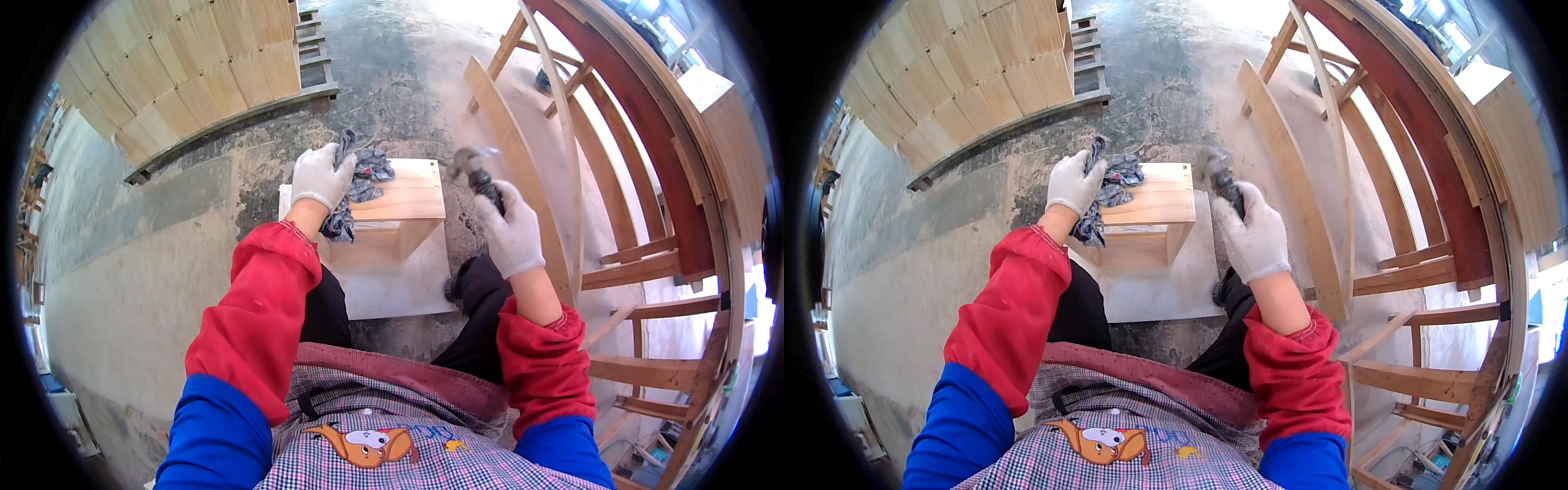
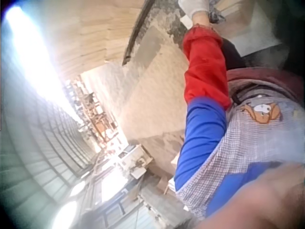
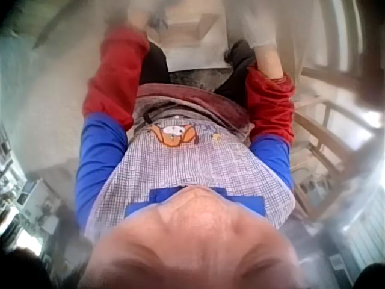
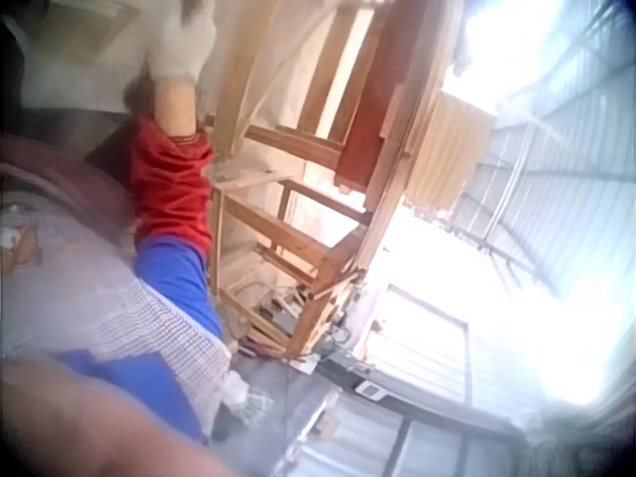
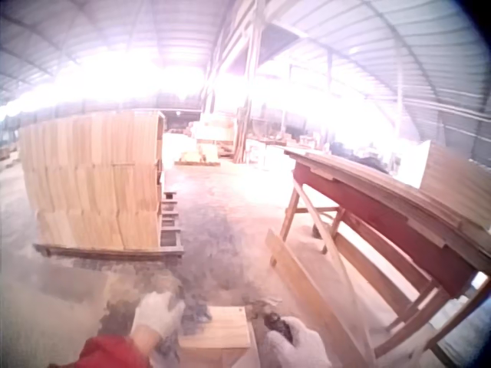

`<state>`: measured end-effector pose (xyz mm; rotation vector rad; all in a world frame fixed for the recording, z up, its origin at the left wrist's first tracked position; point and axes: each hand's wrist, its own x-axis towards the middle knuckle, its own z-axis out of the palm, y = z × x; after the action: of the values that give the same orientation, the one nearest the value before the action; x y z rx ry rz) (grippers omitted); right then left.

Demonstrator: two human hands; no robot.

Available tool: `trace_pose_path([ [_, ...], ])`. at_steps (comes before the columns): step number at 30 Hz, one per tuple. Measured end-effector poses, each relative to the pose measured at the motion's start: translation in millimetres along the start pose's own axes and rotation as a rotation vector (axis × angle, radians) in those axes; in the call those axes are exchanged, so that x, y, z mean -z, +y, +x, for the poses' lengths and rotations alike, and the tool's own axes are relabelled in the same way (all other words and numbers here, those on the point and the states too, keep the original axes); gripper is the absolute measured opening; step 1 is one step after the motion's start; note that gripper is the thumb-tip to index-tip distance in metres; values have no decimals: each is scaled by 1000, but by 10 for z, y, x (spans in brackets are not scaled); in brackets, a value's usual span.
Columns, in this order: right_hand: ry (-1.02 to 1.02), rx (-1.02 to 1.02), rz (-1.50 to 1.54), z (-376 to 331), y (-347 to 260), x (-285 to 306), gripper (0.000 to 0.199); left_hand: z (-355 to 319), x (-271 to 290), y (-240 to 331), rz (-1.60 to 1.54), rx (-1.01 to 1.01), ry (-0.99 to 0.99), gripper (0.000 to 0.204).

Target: The person assembles a small wooden box by fitting pieces together and tapping them with a mallet. They then use a hammer to drive nails into the box, occasionally wiping the surface with a cloth.

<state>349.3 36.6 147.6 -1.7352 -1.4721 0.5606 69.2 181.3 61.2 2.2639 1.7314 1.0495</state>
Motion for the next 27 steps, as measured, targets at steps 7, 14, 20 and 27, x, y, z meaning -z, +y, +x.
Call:
trace_pose_path([
  [7,-66,-73,-283,68,320,-411,31,15,-5,52,8,16,-56,40],
  [14,158,136,151,166,-232,-90,30,5,-18,-18,-3,-8,6,39],
  [20,-63,-21,-263,165,306,-209,35,12,-12,29,-3,12,-21,39],
  [27,126,37,138,97,-37,-181,36,18,-27,18,14,16,-27,41],
])
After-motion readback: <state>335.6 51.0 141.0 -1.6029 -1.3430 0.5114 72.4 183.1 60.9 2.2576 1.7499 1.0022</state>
